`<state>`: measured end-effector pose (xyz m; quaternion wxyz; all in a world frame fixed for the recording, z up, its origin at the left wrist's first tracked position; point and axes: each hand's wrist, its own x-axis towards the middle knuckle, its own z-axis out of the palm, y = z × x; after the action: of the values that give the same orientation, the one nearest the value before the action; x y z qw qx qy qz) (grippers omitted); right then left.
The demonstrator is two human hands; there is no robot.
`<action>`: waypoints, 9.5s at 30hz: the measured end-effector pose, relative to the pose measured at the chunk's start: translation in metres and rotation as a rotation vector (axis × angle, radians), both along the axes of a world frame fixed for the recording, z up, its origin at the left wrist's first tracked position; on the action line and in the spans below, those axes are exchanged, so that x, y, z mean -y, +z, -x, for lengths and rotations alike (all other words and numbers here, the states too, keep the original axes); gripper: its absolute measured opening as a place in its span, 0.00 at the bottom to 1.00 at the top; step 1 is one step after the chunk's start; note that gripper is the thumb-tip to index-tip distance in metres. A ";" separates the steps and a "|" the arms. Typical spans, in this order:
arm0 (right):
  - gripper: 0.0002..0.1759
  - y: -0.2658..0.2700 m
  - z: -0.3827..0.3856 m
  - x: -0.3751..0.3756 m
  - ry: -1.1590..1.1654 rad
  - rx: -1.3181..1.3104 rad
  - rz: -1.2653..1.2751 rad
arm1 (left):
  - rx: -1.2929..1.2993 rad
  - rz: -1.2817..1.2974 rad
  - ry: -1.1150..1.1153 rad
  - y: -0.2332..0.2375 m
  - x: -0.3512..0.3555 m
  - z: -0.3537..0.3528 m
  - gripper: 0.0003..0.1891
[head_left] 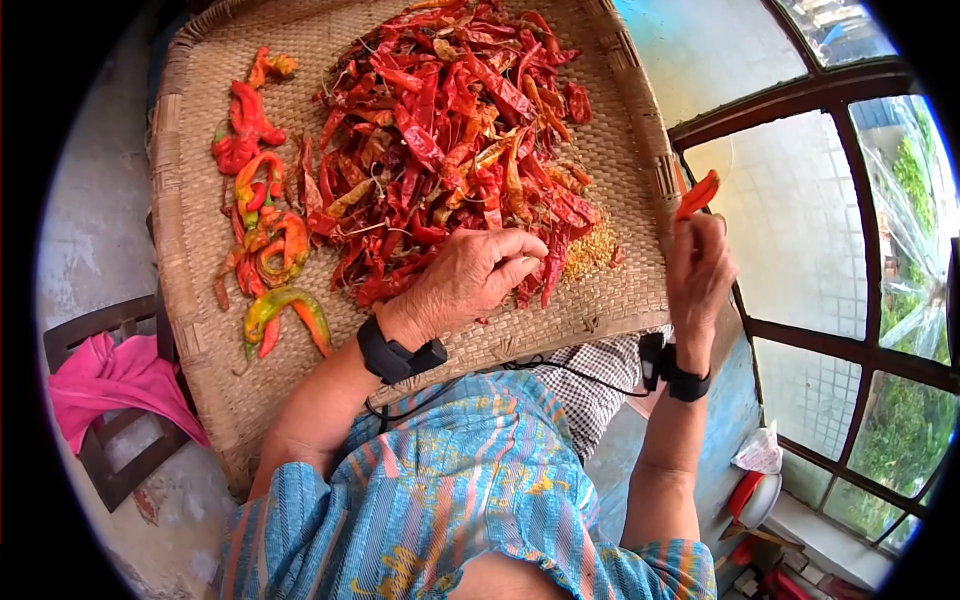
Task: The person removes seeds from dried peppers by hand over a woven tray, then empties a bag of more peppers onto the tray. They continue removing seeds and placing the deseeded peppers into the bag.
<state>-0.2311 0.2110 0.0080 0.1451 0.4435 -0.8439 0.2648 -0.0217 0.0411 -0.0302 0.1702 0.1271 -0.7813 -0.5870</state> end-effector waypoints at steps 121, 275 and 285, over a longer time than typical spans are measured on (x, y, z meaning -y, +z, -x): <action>0.03 0.004 0.033 0.050 0.015 0.045 0.111 | 0.006 0.158 -0.244 -0.013 0.003 0.001 0.08; 0.12 -0.027 0.021 0.002 0.233 1.778 1.298 | 0.130 0.369 0.010 0.006 0.000 0.018 0.07; 0.27 -0.034 -0.080 0.038 0.252 1.380 0.456 | -0.031 -0.360 0.194 0.017 0.008 0.010 0.12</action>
<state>-0.1507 0.1733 -0.0261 -0.3618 0.2284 -0.6099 0.6671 -0.0314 0.0331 -0.0131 0.2126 0.2210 -0.6452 -0.6998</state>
